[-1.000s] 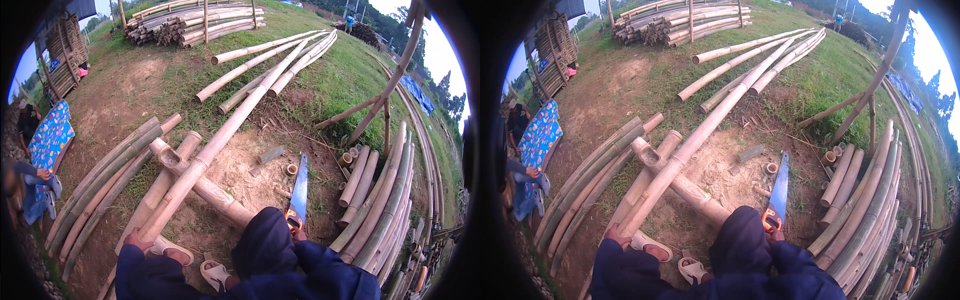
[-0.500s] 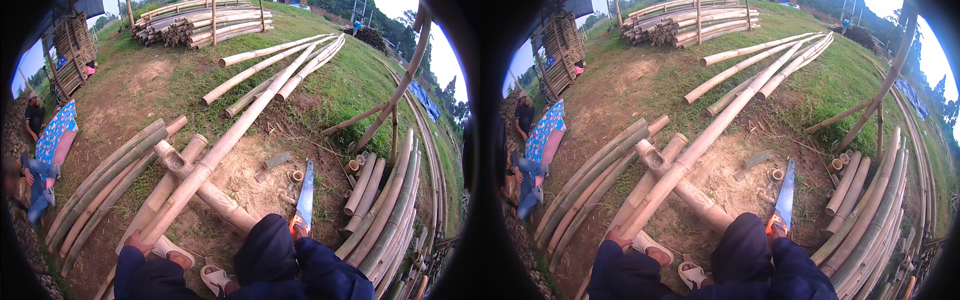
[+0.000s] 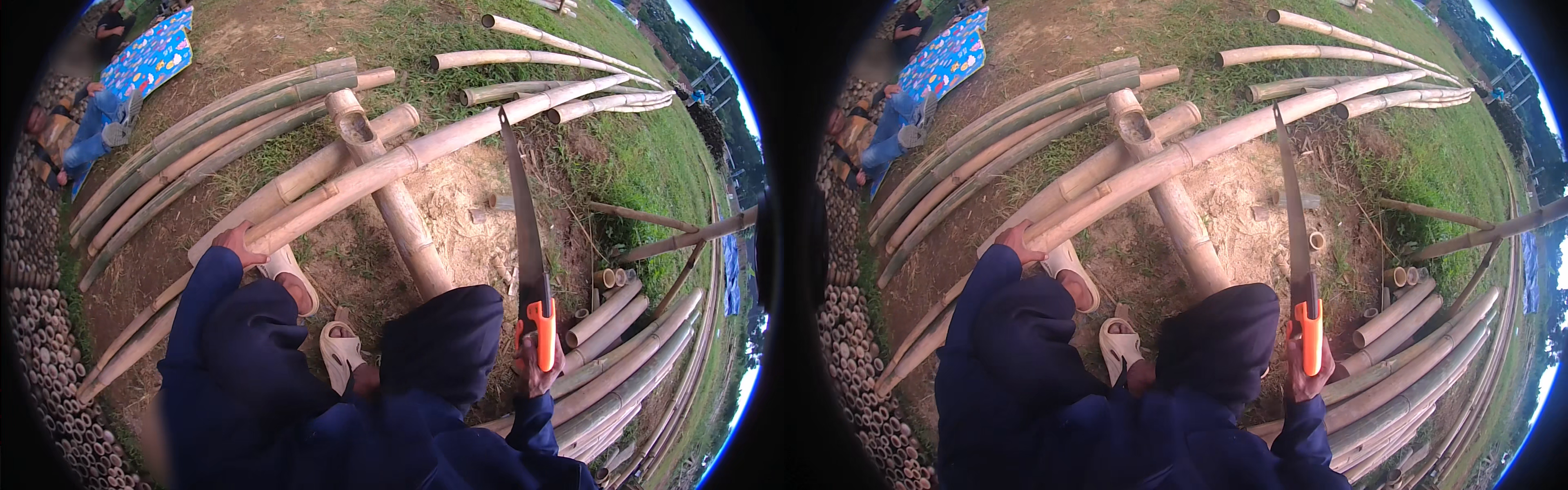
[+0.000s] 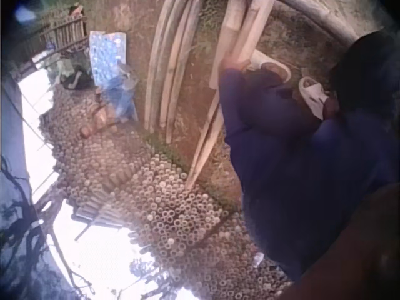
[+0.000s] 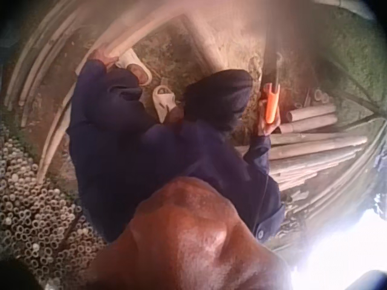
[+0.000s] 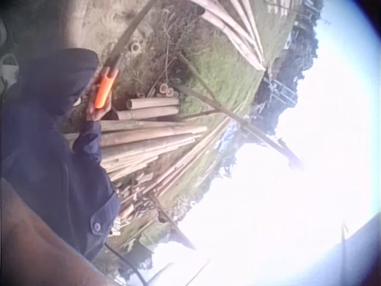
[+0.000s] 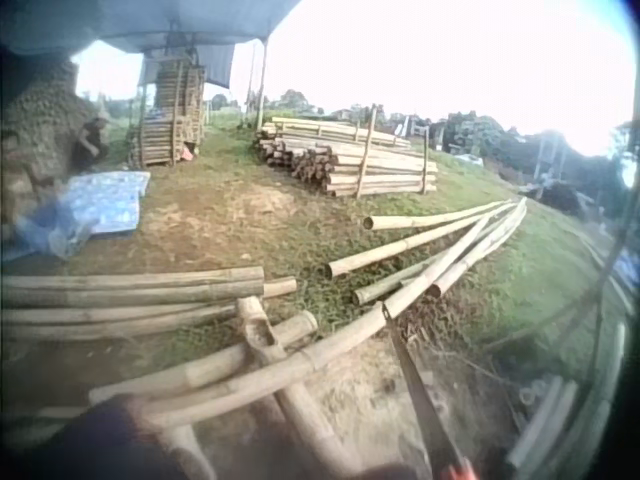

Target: The person uses a hand saw to cut bamboo poles into shorter sections. They position each pole on a makeshift stand, saw through it, then move the cut piece aside and repeat the process with additional poles.

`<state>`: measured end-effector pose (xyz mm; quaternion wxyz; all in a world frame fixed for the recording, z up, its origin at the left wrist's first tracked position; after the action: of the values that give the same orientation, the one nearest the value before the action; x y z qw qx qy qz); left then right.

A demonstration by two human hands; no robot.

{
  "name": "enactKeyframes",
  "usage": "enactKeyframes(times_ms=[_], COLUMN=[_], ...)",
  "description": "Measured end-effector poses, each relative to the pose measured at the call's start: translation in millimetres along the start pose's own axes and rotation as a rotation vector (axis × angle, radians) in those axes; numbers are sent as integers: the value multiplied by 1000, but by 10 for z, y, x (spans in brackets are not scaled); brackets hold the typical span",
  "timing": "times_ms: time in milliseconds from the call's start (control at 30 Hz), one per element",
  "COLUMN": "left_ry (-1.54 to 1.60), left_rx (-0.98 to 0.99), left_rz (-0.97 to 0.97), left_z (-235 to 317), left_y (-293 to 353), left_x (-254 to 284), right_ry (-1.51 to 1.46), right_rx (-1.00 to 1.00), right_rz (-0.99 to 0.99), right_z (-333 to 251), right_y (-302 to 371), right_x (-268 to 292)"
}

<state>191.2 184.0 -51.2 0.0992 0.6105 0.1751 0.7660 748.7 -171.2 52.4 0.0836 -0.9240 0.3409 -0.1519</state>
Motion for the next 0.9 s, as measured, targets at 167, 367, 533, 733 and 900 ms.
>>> enactKeyframes(times_ms=[167,367,533,733,900], left_ry=[-40,-34,-26,-41,-46], left_rx=[45,49,67,83,84], left_rz=[29,-13,-23,-45,-18], left_z=[-81,-36,-37,-86,-90], left_y=[75,61,37,37,68], left_x=[-3,-77,-70,-95,-84], right_ry=[-275,-192,-263,-75,-14], right_rx=[-22,49,-30,188,195], right_rz=[-274,-499,-576,-678,-774], right_z=[-358,-216,-10,-50,-259], right_y=[-49,-113,-144,-187,103], right_x=[-1348,-2228,-2484,-2599,-2020])
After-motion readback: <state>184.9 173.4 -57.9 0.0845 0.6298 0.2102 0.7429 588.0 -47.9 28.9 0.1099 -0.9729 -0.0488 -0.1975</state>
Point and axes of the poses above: each hand's wrist, its own y-axis away from the middle knuckle, its own x-axis out of the back of the hand, z = x × y, the point moved 7 cm from there along -y, towards the middle knuckle, and after that the axes turned 13 degrees about x, right-handed, at the moved point
